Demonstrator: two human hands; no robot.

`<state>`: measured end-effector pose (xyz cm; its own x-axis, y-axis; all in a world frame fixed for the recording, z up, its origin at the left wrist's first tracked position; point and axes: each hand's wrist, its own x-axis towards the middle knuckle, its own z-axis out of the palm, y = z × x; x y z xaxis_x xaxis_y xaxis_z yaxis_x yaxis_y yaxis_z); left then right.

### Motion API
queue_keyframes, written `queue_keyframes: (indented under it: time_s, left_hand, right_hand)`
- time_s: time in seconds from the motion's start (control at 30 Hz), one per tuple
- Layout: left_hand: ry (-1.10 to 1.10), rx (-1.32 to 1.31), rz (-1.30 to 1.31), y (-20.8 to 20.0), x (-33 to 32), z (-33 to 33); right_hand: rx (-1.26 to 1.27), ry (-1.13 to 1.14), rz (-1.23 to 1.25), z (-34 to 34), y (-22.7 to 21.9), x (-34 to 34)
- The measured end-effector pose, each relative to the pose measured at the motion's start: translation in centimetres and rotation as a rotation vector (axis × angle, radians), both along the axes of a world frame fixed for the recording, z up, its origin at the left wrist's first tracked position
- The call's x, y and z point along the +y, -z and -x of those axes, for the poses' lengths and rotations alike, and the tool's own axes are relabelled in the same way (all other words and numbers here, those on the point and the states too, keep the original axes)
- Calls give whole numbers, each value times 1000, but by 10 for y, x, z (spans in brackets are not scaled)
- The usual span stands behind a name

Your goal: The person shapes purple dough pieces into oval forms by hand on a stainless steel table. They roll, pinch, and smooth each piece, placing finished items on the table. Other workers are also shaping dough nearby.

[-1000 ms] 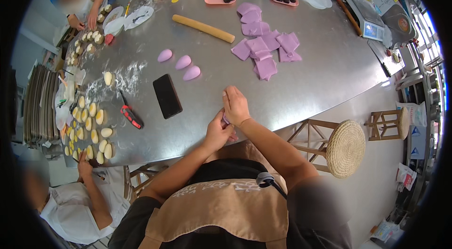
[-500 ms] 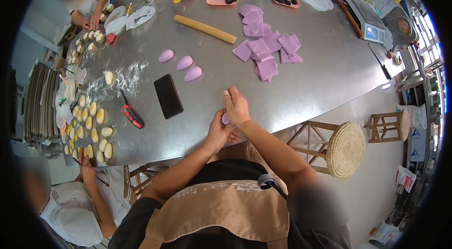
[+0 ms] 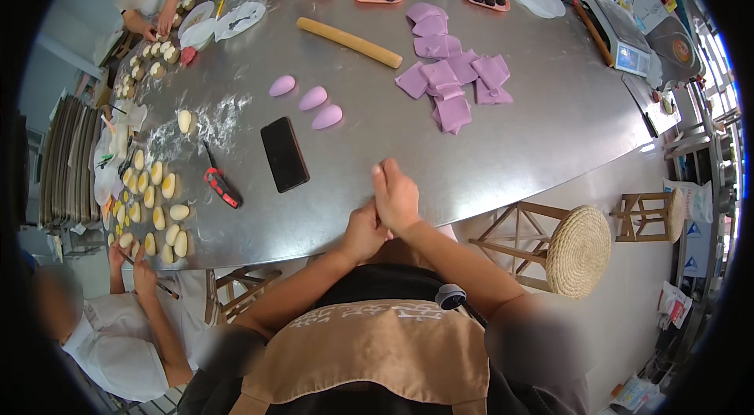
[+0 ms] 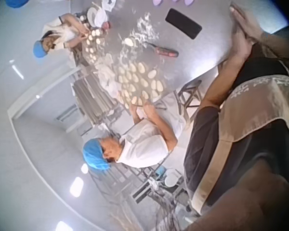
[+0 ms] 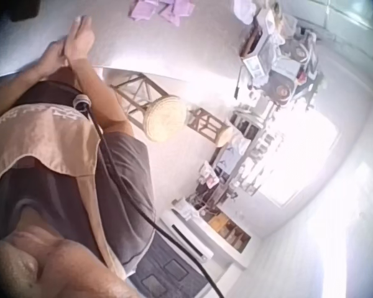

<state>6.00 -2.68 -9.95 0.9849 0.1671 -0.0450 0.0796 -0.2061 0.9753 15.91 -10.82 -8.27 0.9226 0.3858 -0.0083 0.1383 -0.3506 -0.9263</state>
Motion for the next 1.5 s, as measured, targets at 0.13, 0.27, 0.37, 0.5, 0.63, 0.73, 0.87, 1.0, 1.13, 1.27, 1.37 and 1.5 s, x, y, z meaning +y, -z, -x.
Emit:
queue_keyframes:
  time_s: [0.13, 0.27, 0.37, 0.5, 0.63, 0.73, 0.87, 1.0, 1.13, 1.27, 1.37, 1.5]
  left_hand:
    - [-75, 274, 194, -33, -1, -13]
    - [-187, 305, 666, -29, -11, -21]
    - [17, 174, 133, -5, -6, -2]
    - [-45, 226, 159, -26, -6, -12]
    - [-112, 353, 499, -29, -7, -18]
    - [-43, 236, 261, -14, -1, -10]
    - [25, 162, 76, -17, -1, -9]
    - [-89, 379, 479, -27, -1, -14]
    - [11, 114, 111, -9, 0, -5]
    - [-20, 258, 164, -29, -2, -12]
    - [-139, 386, 563, -39, -8, -18]
    - [0, 206, 105, -13, -6, -7]
  right_hand:
    - [-373, 12, -10, -16, 11, 9]
    - [31, 68, -79, -30, 10, 11]
    - [136, -6, -128, -8, 3, 2]
    - [-347, -28, -16, -14, 0, 4]
    - [102, 37, -146, -29, 8, 9]
    - [169, 46, -58, 0, -8, 4]
    - [-373, -34, -9, -3, 7, 2]
    - [-108, 42, 3, -24, 2, 12]
    - [148, 22, -108, -4, 5, 2]
    - [-400, 12, -4, -13, 11, 4]
    - [-118, 68, -4, -26, 4, 9]
    - [238, -3, -153, -9, -1, 2]
